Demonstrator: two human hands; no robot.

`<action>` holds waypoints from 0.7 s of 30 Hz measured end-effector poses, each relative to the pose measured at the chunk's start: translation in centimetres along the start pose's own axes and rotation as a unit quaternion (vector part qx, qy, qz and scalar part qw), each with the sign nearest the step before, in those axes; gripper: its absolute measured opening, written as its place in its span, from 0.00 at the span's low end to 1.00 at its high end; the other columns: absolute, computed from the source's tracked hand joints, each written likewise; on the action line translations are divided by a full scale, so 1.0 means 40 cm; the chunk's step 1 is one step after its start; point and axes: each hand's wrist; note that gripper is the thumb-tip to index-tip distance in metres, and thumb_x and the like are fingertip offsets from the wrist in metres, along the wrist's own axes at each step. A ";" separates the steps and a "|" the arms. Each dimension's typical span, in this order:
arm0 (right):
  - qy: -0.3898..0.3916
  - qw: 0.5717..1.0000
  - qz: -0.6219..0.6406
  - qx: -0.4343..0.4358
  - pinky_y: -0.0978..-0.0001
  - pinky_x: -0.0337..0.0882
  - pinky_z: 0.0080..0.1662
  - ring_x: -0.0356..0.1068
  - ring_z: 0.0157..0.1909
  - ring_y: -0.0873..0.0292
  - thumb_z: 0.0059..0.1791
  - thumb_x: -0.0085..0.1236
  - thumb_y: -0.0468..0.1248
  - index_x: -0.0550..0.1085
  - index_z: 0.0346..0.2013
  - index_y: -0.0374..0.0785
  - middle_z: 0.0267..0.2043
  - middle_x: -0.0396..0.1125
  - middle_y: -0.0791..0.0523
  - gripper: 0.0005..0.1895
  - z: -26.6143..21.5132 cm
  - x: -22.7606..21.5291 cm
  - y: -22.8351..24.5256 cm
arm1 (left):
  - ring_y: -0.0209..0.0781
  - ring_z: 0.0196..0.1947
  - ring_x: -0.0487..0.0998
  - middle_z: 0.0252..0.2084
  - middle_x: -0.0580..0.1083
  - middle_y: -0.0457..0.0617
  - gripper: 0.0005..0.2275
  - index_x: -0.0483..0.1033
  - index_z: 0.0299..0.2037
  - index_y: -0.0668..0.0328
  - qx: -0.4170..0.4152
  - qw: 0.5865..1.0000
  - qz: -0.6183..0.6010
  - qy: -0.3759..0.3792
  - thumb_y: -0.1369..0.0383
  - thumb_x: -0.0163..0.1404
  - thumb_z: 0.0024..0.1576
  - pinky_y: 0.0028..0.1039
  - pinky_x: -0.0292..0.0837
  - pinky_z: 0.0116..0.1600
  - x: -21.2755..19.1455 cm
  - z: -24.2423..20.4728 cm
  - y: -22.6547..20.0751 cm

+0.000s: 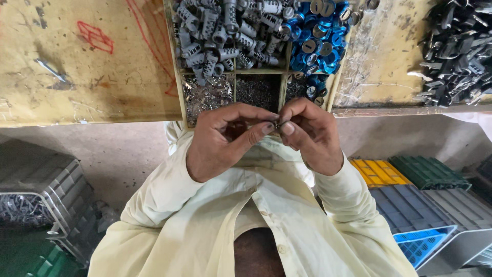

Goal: The person assembles padlocks by hand, inserting metal pins into lock bodies and attaching blue shrouds. The person handles lock bodies, pins, and shrouds one at a time, then places the assembled units into a compartmentalized wooden tray.

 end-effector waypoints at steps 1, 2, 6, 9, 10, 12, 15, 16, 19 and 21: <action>-0.003 1.000 -0.007 -0.003 0.78 0.62 0.37 0.65 0.36 0.70 0.57 0.55 0.34 0.70 0.45 0.34 0.40 0.65 0.59 0.05 -0.001 0.002 0.003 | 0.30 0.43 0.80 0.44 0.82 0.51 0.09 0.79 0.52 0.67 0.004 1.000 -0.010 0.004 0.72 0.55 0.64 0.21 0.78 0.47 -0.001 0.000 0.001; -0.004 1.000 -0.011 -0.004 0.77 0.64 0.38 0.65 0.37 0.69 0.57 0.56 0.34 0.71 0.44 0.34 0.40 0.65 0.59 0.06 -0.002 0.003 0.006 | 0.30 0.45 0.81 0.45 0.82 0.50 0.09 0.78 0.52 0.67 0.009 1.000 -0.020 0.008 0.72 0.55 0.64 0.20 0.79 0.49 -0.002 0.001 0.001; -0.004 0.999 -0.035 -0.006 0.76 0.66 0.40 0.66 0.37 0.69 0.57 0.56 0.34 0.71 0.44 0.33 0.40 0.66 0.59 0.06 -0.008 0.003 0.016 | 0.30 0.44 0.82 0.44 0.82 0.50 0.09 0.79 0.52 0.67 0.004 1.000 -0.005 0.007 0.71 0.55 0.64 0.20 0.79 0.49 -0.003 0.002 -0.001; -0.005 0.999 -0.047 0.003 0.77 0.66 0.40 0.65 0.37 0.69 0.57 0.56 0.34 0.71 0.44 0.33 0.39 0.66 0.59 0.06 -0.005 0.000 0.016 | 0.30 0.42 0.82 0.43 0.83 0.50 0.09 0.80 0.50 0.67 0.008 0.999 0.036 -0.001 0.71 0.56 0.63 0.20 0.79 0.47 -0.007 0.002 -0.003; -0.006 0.999 -0.049 0.008 0.77 0.65 0.39 0.65 0.37 0.69 0.57 0.56 0.34 0.71 0.44 0.33 0.39 0.66 0.59 0.06 -0.004 -0.001 0.015 | 0.29 0.42 0.83 0.42 0.83 0.49 0.09 0.80 0.50 0.67 0.019 0.998 0.058 -0.003 0.71 0.56 0.63 0.19 0.79 0.47 -0.009 0.001 -0.004; 0.000 0.999 -0.032 0.010 0.77 0.65 0.40 0.64 0.37 0.69 0.58 0.56 0.34 0.71 0.45 0.33 0.39 0.66 0.60 0.06 -0.003 -0.001 0.011 | 0.29 0.42 0.82 0.43 0.83 0.49 0.09 0.81 0.50 0.67 0.024 0.998 0.052 0.000 0.72 0.56 0.63 0.19 0.78 0.47 -0.011 0.000 -0.005; 0.007 1.000 -0.001 0.019 0.78 0.62 0.40 0.62 0.38 0.71 0.58 0.56 0.34 0.71 0.46 0.33 0.40 0.64 0.61 0.06 -0.001 -0.001 0.003 | 0.28 0.43 0.80 0.44 0.82 0.49 0.08 0.80 0.50 0.68 0.022 1.000 0.004 0.009 0.72 0.55 0.64 0.19 0.77 0.49 -0.014 0.003 -0.005; 0.009 1.000 0.010 0.024 0.79 0.61 0.40 0.61 0.39 0.72 0.58 0.57 0.34 0.71 0.46 0.33 0.40 0.64 0.61 0.06 -0.002 0.000 0.000 | 0.28 0.43 0.80 0.44 0.82 0.49 0.08 0.80 0.50 0.68 0.028 0.999 0.013 0.008 0.72 0.55 0.64 0.19 0.77 0.49 -0.015 0.003 -0.005; 0.005 1.000 -0.015 0.017 0.79 0.62 0.43 0.61 0.42 0.72 0.58 0.56 0.32 0.71 0.47 0.34 0.43 0.64 0.62 0.06 -0.005 0.001 -0.005 | 0.28 0.43 0.80 0.44 0.82 0.49 0.08 0.80 0.50 0.68 0.025 0.999 0.020 0.009 0.72 0.55 0.64 0.19 0.77 0.49 -0.019 0.004 -0.006; 0.001 0.999 -0.048 0.005 0.79 0.64 0.46 0.63 0.44 0.72 0.57 0.56 0.31 0.71 0.47 0.34 0.44 0.64 0.62 0.05 -0.004 0.001 -0.004 | 0.27 0.42 0.80 0.44 0.82 0.49 0.08 0.81 0.50 0.67 0.029 0.999 0.041 0.008 0.72 0.55 0.64 0.18 0.77 0.48 -0.022 0.005 -0.011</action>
Point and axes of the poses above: each hand's wrist, its own z-axis towards the middle knuckle, its own x-axis out of the palm, y = z × x
